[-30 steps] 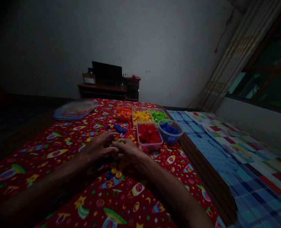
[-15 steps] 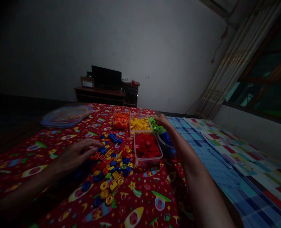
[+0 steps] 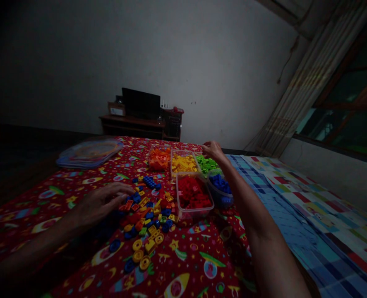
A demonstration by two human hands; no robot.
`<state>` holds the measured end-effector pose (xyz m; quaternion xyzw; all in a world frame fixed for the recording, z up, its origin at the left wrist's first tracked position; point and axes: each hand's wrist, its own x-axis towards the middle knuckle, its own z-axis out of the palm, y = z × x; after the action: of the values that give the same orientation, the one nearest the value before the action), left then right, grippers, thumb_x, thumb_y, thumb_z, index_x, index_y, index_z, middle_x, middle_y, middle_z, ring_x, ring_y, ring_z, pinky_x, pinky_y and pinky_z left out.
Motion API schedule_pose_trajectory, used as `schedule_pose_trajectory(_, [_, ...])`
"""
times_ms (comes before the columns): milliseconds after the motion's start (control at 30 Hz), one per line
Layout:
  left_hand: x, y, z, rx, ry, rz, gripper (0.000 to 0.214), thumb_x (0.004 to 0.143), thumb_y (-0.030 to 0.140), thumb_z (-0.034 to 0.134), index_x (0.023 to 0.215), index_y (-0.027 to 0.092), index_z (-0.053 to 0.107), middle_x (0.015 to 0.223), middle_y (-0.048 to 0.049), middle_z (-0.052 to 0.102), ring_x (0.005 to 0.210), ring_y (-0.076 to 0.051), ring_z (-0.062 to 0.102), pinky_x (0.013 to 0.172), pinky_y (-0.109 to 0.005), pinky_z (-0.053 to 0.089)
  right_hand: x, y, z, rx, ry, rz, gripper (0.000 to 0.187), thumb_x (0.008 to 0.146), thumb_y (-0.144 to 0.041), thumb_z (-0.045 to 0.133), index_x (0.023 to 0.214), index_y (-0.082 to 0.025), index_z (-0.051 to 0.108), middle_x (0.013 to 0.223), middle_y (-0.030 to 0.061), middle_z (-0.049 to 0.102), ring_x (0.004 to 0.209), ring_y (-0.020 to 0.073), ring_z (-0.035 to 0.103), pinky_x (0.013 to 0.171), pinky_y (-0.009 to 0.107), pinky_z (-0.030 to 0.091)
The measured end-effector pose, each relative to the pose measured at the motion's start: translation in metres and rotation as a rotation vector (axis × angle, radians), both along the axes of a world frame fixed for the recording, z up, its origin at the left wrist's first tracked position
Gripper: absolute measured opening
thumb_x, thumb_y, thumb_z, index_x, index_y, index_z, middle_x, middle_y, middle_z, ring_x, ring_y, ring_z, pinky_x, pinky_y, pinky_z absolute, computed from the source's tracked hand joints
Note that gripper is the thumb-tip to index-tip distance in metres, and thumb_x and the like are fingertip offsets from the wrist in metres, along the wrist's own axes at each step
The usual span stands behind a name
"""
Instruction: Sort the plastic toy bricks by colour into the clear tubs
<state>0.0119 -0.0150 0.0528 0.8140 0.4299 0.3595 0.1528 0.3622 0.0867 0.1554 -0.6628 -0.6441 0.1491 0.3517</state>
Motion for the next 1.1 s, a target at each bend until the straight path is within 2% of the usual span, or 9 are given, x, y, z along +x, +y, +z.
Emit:
schedule_pose_trajectory(100, [0.001, -0.002, 0.003, -0.002, 0.025, -0.008, 0.033, 0.083, 0.039, 0.044, 0.089, 0.019, 0.07, 0.1, -0.0086, 0.071, 0.09, -0.022, 0.066, 0.078, -0.031, 0.052, -0.029, -0.045, -0.01, 0.006, 0.157, 0.224, 0.019, 0.087, -0.018, 0.05, 0.093, -0.009, 0.066, 0.081, 0.0101, 0.07, 0.064, 0.012, 0.065, 0.051, 0.018, 0.048])
schedule_pose_trajectory(167, [0.003, -0.004, 0.003, 0.0, 0.05, -0.02, 0.033, 0.083, 0.037, 0.043, 0.089, 0.019, 0.07, 0.1, -0.0081, 0.071, 0.088, -0.022, 0.066, 0.076, -0.03, 0.052, -0.051, -0.076, -0.025, 0.01, 0.138, 0.353, 0.02, 0.087, -0.02, 0.05, 0.089, -0.011, 0.067, 0.076, 0.0073, 0.07, 0.063, 0.0113, 0.063, 0.051, 0.017, 0.046])
schedule_pose_trajectory(300, [0.015, -0.009, -0.004, 0.046, 0.076, -0.113, 0.028, 0.085, 0.031, 0.044, 0.091, 0.019, 0.069, 0.098, -0.0068, 0.07, 0.088, -0.02, 0.065, 0.08, -0.031, 0.052, -0.084, -0.129, -0.058, 0.054, -0.177, 0.542, 0.018, 0.082, -0.013, 0.052, 0.079, -0.012, 0.07, 0.068, 0.0024, 0.066, 0.058, 0.008, 0.054, 0.053, 0.018, 0.035])
schedule_pose_trajectory(400, [0.028, -0.015, -0.018, 0.121, 0.11, -0.294, 0.024, 0.086, 0.02, 0.046, 0.094, 0.02, 0.068, 0.1, -0.0069, 0.07, 0.096, -0.019, 0.062, 0.086, -0.032, 0.049, -0.098, -0.151, -0.07, 0.0, -0.452, 0.583, 0.016, 0.08, -0.01, 0.056, 0.082, -0.014, 0.071, 0.068, 0.0026, 0.065, 0.057, 0.0082, 0.05, 0.052, 0.021, 0.027])
schedule_pose_trajectory(500, [0.037, -0.02, -0.03, 0.17, 0.239, -0.421, 0.023, 0.088, 0.014, 0.047, 0.096, 0.021, 0.068, 0.099, -0.0067, 0.068, 0.097, -0.019, 0.059, 0.085, -0.031, 0.046, -0.106, -0.162, -0.072, -0.088, -0.619, 0.612, 0.017, 0.083, -0.016, 0.056, 0.086, -0.017, 0.073, 0.074, 0.0047, 0.068, 0.061, 0.0106, 0.054, 0.054, 0.023, 0.025])
schedule_pose_trajectory(600, [0.036, -0.023, -0.033, 0.153, 0.44, -0.357, 0.013, 0.088, 0.02, 0.054, 0.092, 0.021, 0.067, 0.093, -0.0055, 0.066, 0.09, -0.019, 0.057, 0.078, -0.03, 0.044, -0.108, -0.167, -0.081, -0.159, -0.739, 0.586, 0.016, 0.085, -0.017, 0.056, 0.081, -0.017, 0.072, 0.074, 0.0059, 0.067, 0.061, 0.0117, 0.055, 0.054, 0.024, 0.026])
schedule_pose_trajectory(833, [0.037, -0.04, -0.022, 0.158, 0.635, -0.215, 0.016, 0.084, 0.036, 0.065, 0.082, 0.02, 0.066, 0.094, -0.0049, 0.062, 0.092, -0.022, 0.054, 0.082, -0.035, 0.04, -0.101, -0.168, -0.128, 0.16, -0.788, 0.483, 0.011, 0.088, -0.018, 0.056, 0.091, -0.013, 0.066, 0.085, 0.0097, 0.066, 0.074, 0.0156, 0.055, 0.066, 0.026, 0.037])
schedule_pose_trajectory(967, [0.039, -0.041, -0.025, 0.168, 0.608, -0.225, 0.017, 0.085, 0.035, 0.062, 0.081, 0.019, 0.065, 0.097, -0.0064, 0.062, 0.094, -0.023, 0.054, 0.084, -0.036, 0.041, -0.109, -0.171, -0.135, 0.15, -0.808, 0.456, 0.018, 0.088, -0.018, 0.055, 0.102, -0.011, 0.063, 0.09, 0.0134, 0.065, 0.081, 0.0208, 0.055, 0.07, 0.03, 0.039])
schedule_pose_trajectory(1100, [0.025, -0.021, -0.028, 0.107, 0.395, -0.248, 0.024, 0.086, 0.041, 0.056, 0.079, 0.019, 0.064, 0.089, -0.0053, 0.063, 0.087, -0.02, 0.056, 0.078, -0.031, 0.044, -0.118, -0.174, -0.135, 0.126, -0.752, 0.446, 0.024, 0.088, -0.015, 0.051, 0.111, -0.01, 0.058, 0.094, 0.0144, 0.063, 0.084, 0.0224, 0.056, 0.074, 0.032, 0.04])
